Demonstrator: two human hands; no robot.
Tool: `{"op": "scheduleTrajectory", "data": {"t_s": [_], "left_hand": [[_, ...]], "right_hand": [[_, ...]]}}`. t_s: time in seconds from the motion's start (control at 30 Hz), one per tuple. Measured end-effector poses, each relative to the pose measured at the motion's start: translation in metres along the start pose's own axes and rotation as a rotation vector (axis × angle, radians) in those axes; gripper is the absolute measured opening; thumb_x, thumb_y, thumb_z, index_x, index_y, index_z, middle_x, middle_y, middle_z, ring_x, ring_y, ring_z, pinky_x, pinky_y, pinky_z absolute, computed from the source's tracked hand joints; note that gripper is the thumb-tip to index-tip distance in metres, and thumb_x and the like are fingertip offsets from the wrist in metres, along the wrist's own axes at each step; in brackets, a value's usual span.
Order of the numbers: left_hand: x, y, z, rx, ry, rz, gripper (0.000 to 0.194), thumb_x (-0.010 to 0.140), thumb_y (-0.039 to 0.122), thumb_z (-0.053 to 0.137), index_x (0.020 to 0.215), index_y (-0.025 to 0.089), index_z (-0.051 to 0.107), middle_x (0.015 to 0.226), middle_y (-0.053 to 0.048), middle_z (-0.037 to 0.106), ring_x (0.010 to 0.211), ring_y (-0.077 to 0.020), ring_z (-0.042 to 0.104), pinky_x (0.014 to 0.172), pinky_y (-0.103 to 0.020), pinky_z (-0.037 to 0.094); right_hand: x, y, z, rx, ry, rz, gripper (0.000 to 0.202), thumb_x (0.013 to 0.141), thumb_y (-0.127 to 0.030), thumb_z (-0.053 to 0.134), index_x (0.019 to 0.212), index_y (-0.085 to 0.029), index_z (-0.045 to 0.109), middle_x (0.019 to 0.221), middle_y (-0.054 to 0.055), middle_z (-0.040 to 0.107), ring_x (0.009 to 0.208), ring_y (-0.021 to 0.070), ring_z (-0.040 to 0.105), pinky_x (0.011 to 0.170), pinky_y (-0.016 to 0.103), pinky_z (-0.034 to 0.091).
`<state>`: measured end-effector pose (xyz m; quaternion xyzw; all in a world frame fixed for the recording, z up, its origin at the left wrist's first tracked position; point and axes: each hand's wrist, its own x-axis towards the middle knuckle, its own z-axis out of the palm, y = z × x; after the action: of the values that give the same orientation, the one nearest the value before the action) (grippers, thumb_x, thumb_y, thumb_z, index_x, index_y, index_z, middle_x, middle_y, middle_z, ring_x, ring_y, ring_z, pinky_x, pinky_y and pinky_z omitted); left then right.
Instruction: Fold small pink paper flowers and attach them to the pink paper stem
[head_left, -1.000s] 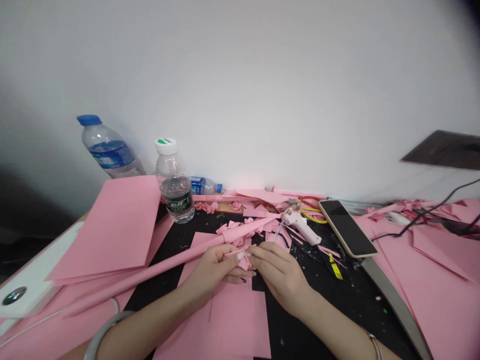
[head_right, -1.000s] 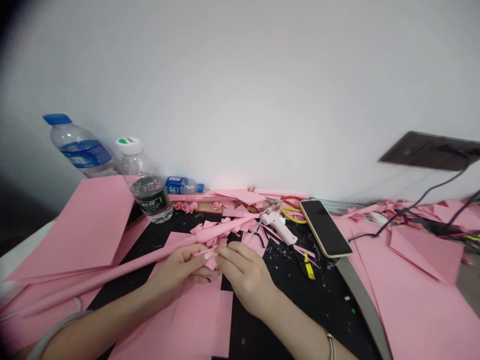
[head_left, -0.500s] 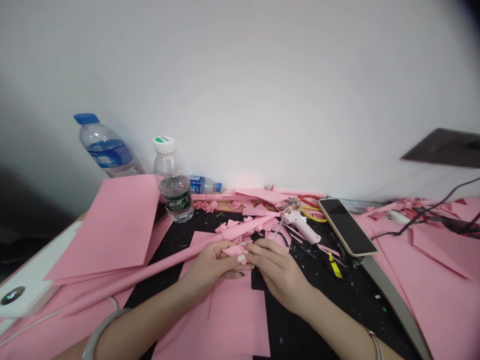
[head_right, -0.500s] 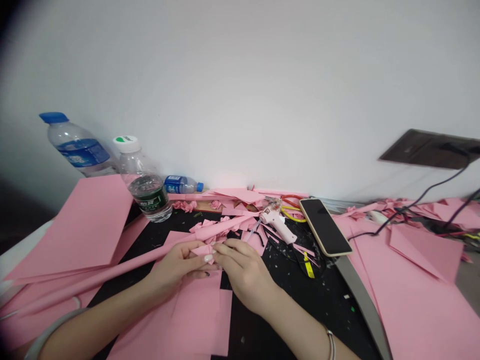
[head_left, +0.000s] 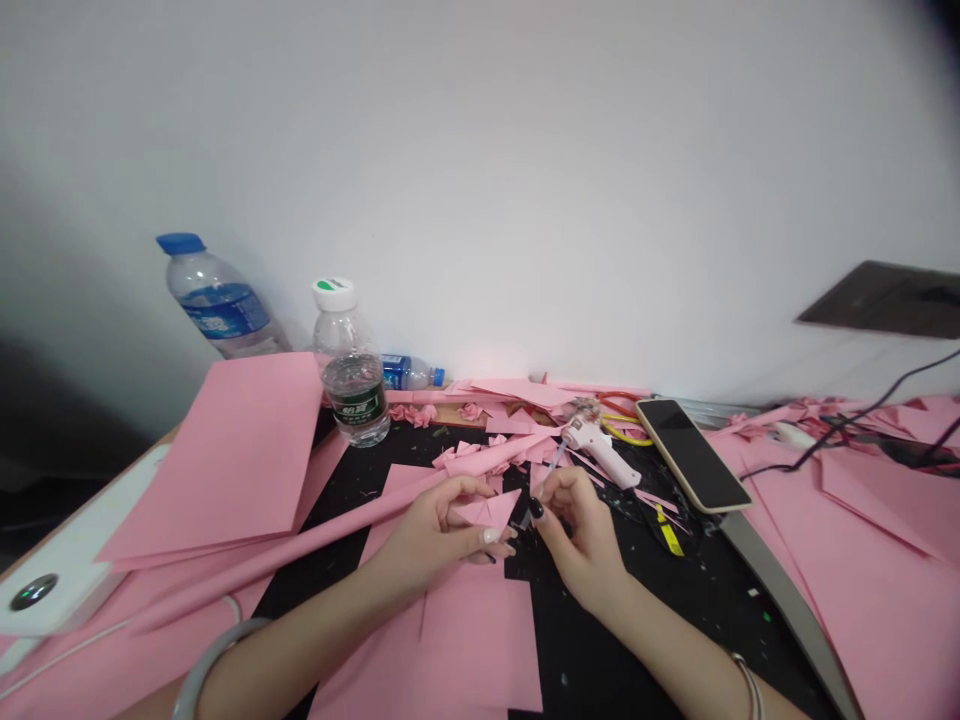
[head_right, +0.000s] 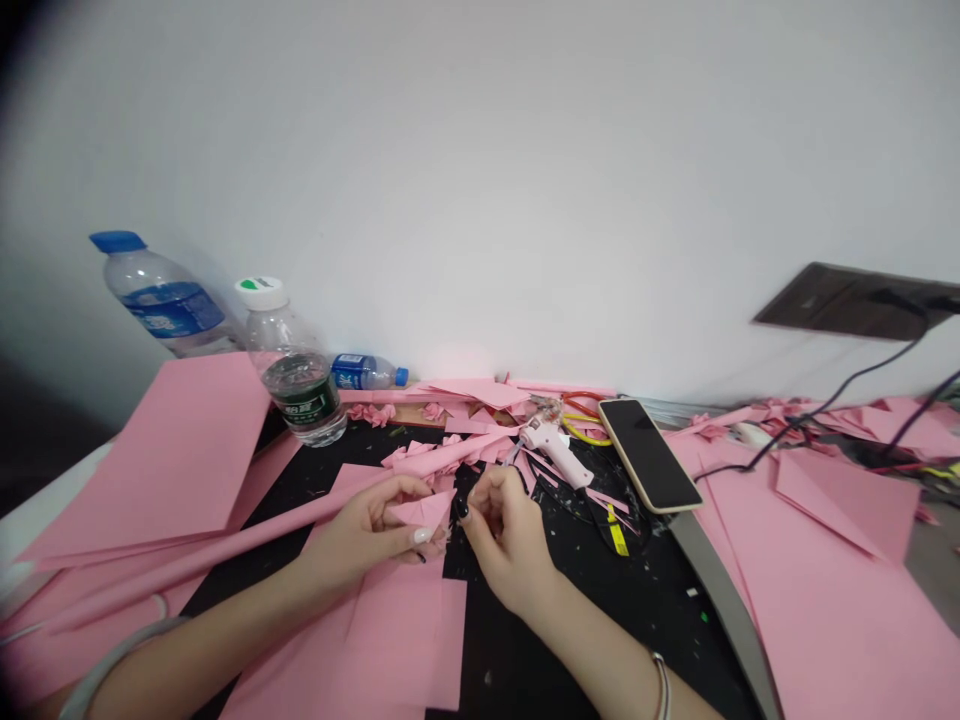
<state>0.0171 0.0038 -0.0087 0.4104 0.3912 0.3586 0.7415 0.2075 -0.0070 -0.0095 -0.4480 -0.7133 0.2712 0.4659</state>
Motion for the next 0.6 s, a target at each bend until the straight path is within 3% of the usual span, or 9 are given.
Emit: {"op": "scheduleTrajectory", "data": {"t_s": [0.1,0.23,0.47,0.6], "left_hand": [[-0.003,-0.003,0.002,0.007,-0.093,0.023,0.044,0.068,0.023,0.078,0.097,0.021,0.046,0.07,-0.001,0.074,0.065,-0.0187,0.073,0.06,-0.025,0.053],[-0.006,-0.008,0.0,0.069,-0.186,-0.011,0.048,0.072,0.021,0.077,0.106,0.022,0.042,0.069,0.0,0.074,0.069,-0.0185,0.074,0.063,-0.025,0.055],[-0.006,-0.008,-0.002,0.11,-0.219,-0.044,0.048,0.074,0.023,0.076,0.11,0.021,0.044,0.074,-0.001,0.075,0.072,-0.021,0.074,0.062,-0.026,0.056],[-0.007,-0.006,0.0,0.111,-0.26,-0.06,0.048,0.073,0.019,0.075,0.109,0.021,0.043,0.076,0.0,0.073,0.067,-0.0185,0.073,0.06,-0.024,0.055]], "right_hand": [[0.003,-0.007,0.003,0.093,-0.223,0.127,0.024,0.093,-0.031,0.048,0.072,-0.021,0.044,0.055,-0.005,0.045,0.046,0.0106,0.041,0.045,0.022,0.031],[0.004,-0.016,0.005,0.204,-0.463,0.143,0.033,0.097,-0.028,0.039,0.065,-0.02,0.044,0.054,-0.004,0.05,0.048,0.01,0.044,0.048,0.021,0.032],[0.002,-0.016,0.006,0.15,-0.477,0.142,0.033,0.091,-0.018,0.04,0.058,-0.021,0.038,0.049,-0.005,0.043,0.045,0.0093,0.037,0.046,0.021,0.028],[0.002,-0.016,0.009,0.278,-0.521,0.147,0.027,0.088,-0.013,0.04,0.061,-0.02,0.042,0.053,-0.004,0.052,0.047,0.0094,0.047,0.047,0.019,0.034]]}}
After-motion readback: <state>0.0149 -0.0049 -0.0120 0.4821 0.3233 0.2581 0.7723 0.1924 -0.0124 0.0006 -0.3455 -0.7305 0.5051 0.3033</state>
